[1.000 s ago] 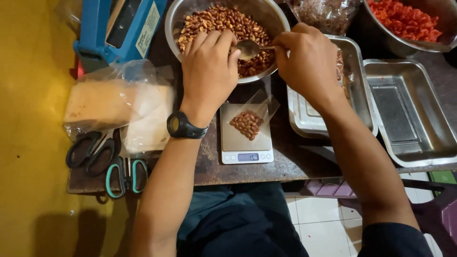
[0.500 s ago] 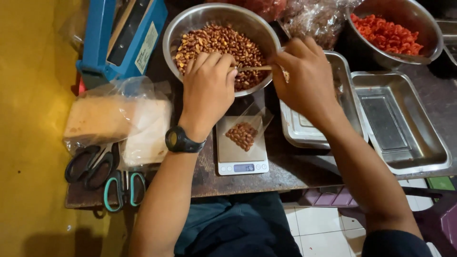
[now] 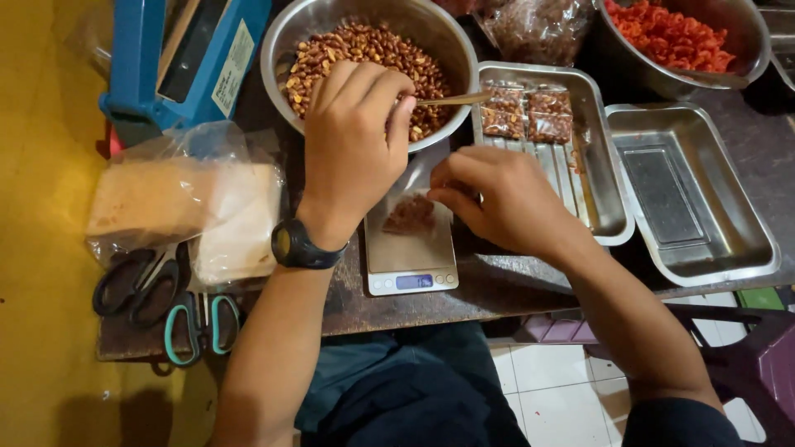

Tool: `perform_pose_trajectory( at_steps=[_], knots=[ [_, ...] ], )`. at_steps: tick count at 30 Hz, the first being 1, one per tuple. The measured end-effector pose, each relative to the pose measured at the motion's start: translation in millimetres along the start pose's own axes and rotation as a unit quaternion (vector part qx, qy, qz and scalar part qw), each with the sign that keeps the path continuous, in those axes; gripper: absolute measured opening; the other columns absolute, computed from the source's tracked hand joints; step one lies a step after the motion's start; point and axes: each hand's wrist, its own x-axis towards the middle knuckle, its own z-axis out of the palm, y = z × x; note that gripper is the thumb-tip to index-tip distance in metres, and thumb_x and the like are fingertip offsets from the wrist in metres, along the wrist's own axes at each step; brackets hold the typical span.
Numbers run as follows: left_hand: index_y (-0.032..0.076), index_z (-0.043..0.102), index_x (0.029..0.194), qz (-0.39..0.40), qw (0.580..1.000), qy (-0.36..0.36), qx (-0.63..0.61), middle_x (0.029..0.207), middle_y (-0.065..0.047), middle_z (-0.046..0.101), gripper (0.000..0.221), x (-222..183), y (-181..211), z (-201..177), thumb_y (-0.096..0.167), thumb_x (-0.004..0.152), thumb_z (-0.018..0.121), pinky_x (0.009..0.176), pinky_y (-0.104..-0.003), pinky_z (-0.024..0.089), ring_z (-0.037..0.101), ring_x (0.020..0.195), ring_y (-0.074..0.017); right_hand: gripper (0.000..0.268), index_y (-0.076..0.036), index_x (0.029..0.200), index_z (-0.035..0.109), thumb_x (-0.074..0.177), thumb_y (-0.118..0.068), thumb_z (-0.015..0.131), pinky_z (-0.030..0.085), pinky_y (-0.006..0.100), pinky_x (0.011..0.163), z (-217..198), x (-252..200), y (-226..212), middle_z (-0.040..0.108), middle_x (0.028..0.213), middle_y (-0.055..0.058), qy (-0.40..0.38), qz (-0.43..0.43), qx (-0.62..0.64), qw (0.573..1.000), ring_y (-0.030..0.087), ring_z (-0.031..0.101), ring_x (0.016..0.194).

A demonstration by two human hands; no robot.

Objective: Scooping peanuts from a bowl into small plastic bags, weighing them on a digital scale, and organizing them in a tray.

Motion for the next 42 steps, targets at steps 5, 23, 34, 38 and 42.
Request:
perform_pose_trajectory(
  at_steps=[5, 23, 34, 38, 42],
  knots=[
    [0.002, 0.067, 0.095, 0.008, 0.998, 0.059, -0.028, 0.093, -0.011, 0.067, 0.007, 8, 12, -16, 0.004, 0.100, 0.061, 0.079, -0.040, 0.045, 0.055, 0.090, -0.0297, 0.019, -0.009, 0.088, 0.066, 0.102, -0.014, 0.077, 0.039, 0.030, 0.054, -7, -10, -9, 0.065, 0.082, 0.005, 0.097, -0.152, -0.180, 0.967, 0.020, 0.051, 0.072],
    [0.010, 0.066, 0.086, -0.103, 0.934, -0.183, -0.288, 0.085, -0.002, 0.070, 0.013, 13, 24, -29, 0.017, 0.097, 0.068, 0.076, -0.037, 0.046, 0.062, 0.081, -0.0198, 0.012, -0.005, 0.090, 0.069, 0.099, -0.009, 0.076, 0.040, 0.033, 0.063, -39, -3, 2, 0.061, 0.078, 0.005, 0.093, 0.019, -0.012, 0.995, 0.019, 0.052, 0.068],
    [0.009, 0.062, 0.087, -0.073, 0.968, -0.140, -0.195, 0.084, -0.004, 0.067, 0.011, 6, 15, -24, 0.008, 0.094, 0.070, 0.064, -0.036, 0.047, 0.063, 0.074, -0.0210, 0.023, -0.011, 0.078, 0.064, 0.098, -0.022, 0.067, 0.033, 0.035, 0.056, 6, 3, 10, 0.062, 0.062, 0.003, -0.104, 0.227, 0.069, 0.966, 0.016, 0.048, 0.055],
    [0.009, 0.063, 0.089, -0.062, 0.979, -0.129, -0.146, 0.087, -0.004, 0.068, 0.010, 4, 14, -19, 0.009, 0.094, 0.072, 0.061, -0.038, 0.047, 0.064, 0.074, -0.0231, 0.018, -0.013, 0.098, 0.076, 0.096, -0.030, 0.070, 0.037, 0.037, 0.052, 9, 3, 13, 0.073, 0.072, 0.005, -0.082, 0.229, 0.008, 0.970, 0.019, 0.058, 0.055],
    [0.008, 0.062, 0.089, -0.047, 0.984, -0.120, -0.125, 0.087, -0.005, 0.066, 0.012, 3, 15, -18, 0.008, 0.095, 0.072, 0.059, -0.039, 0.047, 0.064, 0.073, -0.0242, 0.033, -0.005, 0.114, 0.076, 0.095, -0.032, 0.073, 0.053, 0.034, 0.060, 3, 1, 11, 0.080, 0.095, 0.009, -0.024, 0.223, 0.032, 0.974, 0.018, 0.071, 0.070]
  ],
)
